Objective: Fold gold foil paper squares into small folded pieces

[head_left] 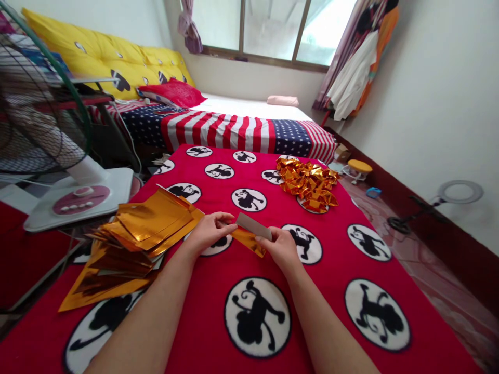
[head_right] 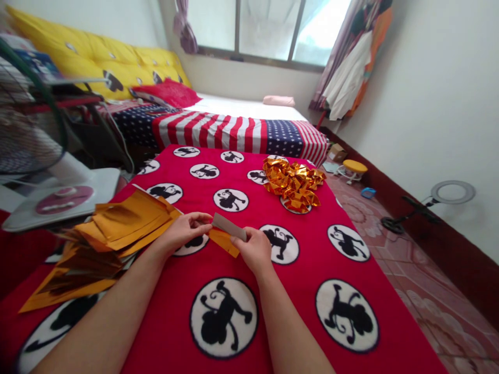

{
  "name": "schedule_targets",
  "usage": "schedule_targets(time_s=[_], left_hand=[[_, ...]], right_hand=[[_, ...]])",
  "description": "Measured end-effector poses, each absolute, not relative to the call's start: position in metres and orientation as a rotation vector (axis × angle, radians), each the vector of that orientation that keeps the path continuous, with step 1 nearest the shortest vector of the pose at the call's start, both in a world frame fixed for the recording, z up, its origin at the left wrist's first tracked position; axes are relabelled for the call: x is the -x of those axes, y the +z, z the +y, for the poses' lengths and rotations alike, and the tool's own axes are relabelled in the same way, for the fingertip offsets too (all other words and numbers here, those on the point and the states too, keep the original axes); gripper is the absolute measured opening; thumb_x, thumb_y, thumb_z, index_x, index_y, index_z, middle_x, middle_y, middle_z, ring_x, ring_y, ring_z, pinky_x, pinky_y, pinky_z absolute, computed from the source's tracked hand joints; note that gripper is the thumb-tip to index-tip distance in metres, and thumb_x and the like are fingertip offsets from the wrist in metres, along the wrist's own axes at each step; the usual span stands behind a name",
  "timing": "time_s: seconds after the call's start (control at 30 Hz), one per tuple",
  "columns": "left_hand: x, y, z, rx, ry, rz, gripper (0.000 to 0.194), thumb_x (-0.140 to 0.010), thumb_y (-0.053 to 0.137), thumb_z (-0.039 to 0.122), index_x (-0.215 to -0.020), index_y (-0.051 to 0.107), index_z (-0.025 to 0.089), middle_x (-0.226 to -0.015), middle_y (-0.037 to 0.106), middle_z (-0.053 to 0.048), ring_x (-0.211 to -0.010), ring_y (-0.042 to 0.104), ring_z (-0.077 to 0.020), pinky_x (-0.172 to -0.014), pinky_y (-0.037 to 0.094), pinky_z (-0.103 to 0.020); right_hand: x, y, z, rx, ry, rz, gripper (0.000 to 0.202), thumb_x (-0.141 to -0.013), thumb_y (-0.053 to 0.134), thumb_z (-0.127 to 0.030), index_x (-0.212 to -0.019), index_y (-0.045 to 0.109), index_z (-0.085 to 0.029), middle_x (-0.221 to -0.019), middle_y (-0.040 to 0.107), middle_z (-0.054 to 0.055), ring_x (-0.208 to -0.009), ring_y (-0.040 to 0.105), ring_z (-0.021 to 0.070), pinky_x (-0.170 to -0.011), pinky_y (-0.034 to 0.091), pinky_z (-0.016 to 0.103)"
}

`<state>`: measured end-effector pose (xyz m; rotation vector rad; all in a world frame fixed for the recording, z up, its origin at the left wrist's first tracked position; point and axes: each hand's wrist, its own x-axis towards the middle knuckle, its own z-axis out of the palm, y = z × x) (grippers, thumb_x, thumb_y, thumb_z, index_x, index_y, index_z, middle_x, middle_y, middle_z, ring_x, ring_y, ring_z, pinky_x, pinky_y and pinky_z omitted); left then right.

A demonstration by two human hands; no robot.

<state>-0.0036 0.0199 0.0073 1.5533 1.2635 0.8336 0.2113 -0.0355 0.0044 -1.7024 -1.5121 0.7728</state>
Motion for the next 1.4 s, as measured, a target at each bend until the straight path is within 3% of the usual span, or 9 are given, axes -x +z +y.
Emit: schedule_targets(time_s=[0.13, 0.3, 0.57, 0.97, 1.1, 1.17, 1.27, 1.33, 1.4], left_hand=[[0.003, 0.012, 0.017, -1.499, 0.800, 1.166, 0.051, -0.069, 0.072, 0.051, -0.101, 0.072, 0.012, -0.082, 0.073, -0.007, -0.067, 0.064, -0.0158, -0.059, 0.046, -0.024], [0.000, 0.013, 0.014, -1.341, 0.850, 1.026, 0.049, -0.063, 0.075, 0.055, -0.086, 0.074, 0.012, -0.079, 0.074, -0.007, -0.077, 0.068, -0.0207, -0.069, 0.051, -0.027], [-0.001, 0.014, 0.016, -1.354, 0.902, 1.138, 0.046, -0.062, 0.076, 0.056, -0.078, 0.075, 0.013, -0.075, 0.074, -0.007, -0.064, 0.064, -0.0172, -0.057, 0.048, -0.024], [-0.019, -0.005, 0.014, -1.753, 1.108, 1.499, 0.026, -0.078, 0.066, 0.038, -0.092, 0.074, 0.018, -0.081, 0.074, -0.005, -0.071, 0.066, -0.0175, -0.066, 0.049, -0.026], [-0.022, -0.001, 0.014, -1.796, 1.158, 1.485, 0.037, -0.077, 0.068, 0.031, -0.112, 0.066, 0.018, -0.086, 0.071, -0.004, -0.069, 0.064, -0.0156, -0.066, 0.051, -0.026], [-0.022, 0.002, 0.013, -1.911, 1.190, 1.492, 0.043, -0.074, 0.072, 0.027, -0.115, 0.064, 0.020, -0.100, 0.067, -0.005, -0.082, 0.064, -0.0179, -0.075, 0.052, -0.029], [-0.022, 0.006, 0.009, -2.129, 1.218, 1.420, 0.030, -0.073, 0.074, 0.022, -0.103, 0.069, 0.023, -0.107, 0.063, -0.005, -0.101, 0.060, -0.0215, -0.092, 0.048, -0.034], [-0.023, 0.008, 0.006, -2.188, 1.158, 1.280, 0.014, -0.078, 0.069, 0.021, -0.091, 0.072, 0.023, -0.097, 0.065, -0.004, -0.096, 0.060, -0.0197, -0.090, 0.047, -0.033], [-0.026, 0.008, 0.003, -2.211, 1.037, 1.118, 0.009, -0.082, 0.064, 0.020, -0.085, 0.073, 0.022, -0.091, 0.066, -0.004, -0.088, 0.061, -0.0175, -0.084, 0.048, -0.030]], right_hand=[[-0.206, 0.003, -0.037, 1.602, 0.835, -1.418, 0.023, -0.072, 0.065, -0.041, -0.073, 0.070, -0.019, -0.062, 0.066, -0.001, -0.059, 0.059, 0.0157, -0.054, 0.042, 0.022], [-0.198, 0.008, -0.041, 1.592, 0.849, -1.434, 0.021, -0.072, 0.065, -0.040, -0.072, 0.069, -0.019, -0.063, 0.067, -0.001, -0.060, 0.060, 0.0154, -0.055, 0.043, 0.022], [-0.199, 0.009, -0.040, 1.617, 0.764, -1.451, 0.021, -0.075, 0.063, -0.039, -0.086, 0.069, -0.022, -0.071, 0.069, -0.001, -0.062, 0.060, 0.0159, -0.058, 0.045, 0.024], [-0.195, 0.001, -0.040, 1.716, 0.568, -1.578, 0.021, -0.076, 0.063, -0.033, -0.096, 0.065, -0.026, -0.088, 0.072, -0.001, -0.075, 0.065, 0.0172, -0.067, 0.044, 0.026], [-0.194, 0.000, -0.041, 1.731, 0.528, -1.548, 0.022, -0.076, 0.063, -0.033, -0.097, 0.062, -0.025, -0.089, 0.072, 0.000, -0.076, 0.065, 0.0184, -0.067, 0.044, 0.027], [-0.193, 0.000, -0.040, 1.739, 0.509, -1.531, 0.024, -0.075, 0.062, -0.033, -0.098, 0.061, -0.026, -0.088, 0.072, 0.000, -0.076, 0.066, 0.0191, -0.067, 0.044, 0.028], [-0.193, 0.000, -0.040, 1.765, 0.475, -1.512, 0.025, -0.075, 0.062, -0.032, -0.099, 0.060, -0.025, -0.085, 0.071, 0.000, -0.075, 0.066, 0.0200, -0.066, 0.044, 0.028], [-0.193, 0.001, -0.040, 1.795, 0.470, -1.488, 0.026, -0.074, 0.062, -0.032, -0.099, 0.059, -0.025, -0.082, 0.070, 0.000, -0.073, 0.066, 0.0203, -0.064, 0.044, 0.028], [-0.192, 0.002, -0.040, 1.825, 0.472, -1.466, 0.028, -0.074, 0.063, -0.033, -0.101, 0.058, -0.025, -0.080, 0.070, 0.001, -0.071, 0.065, 0.0205, -0.063, 0.043, 0.028]])
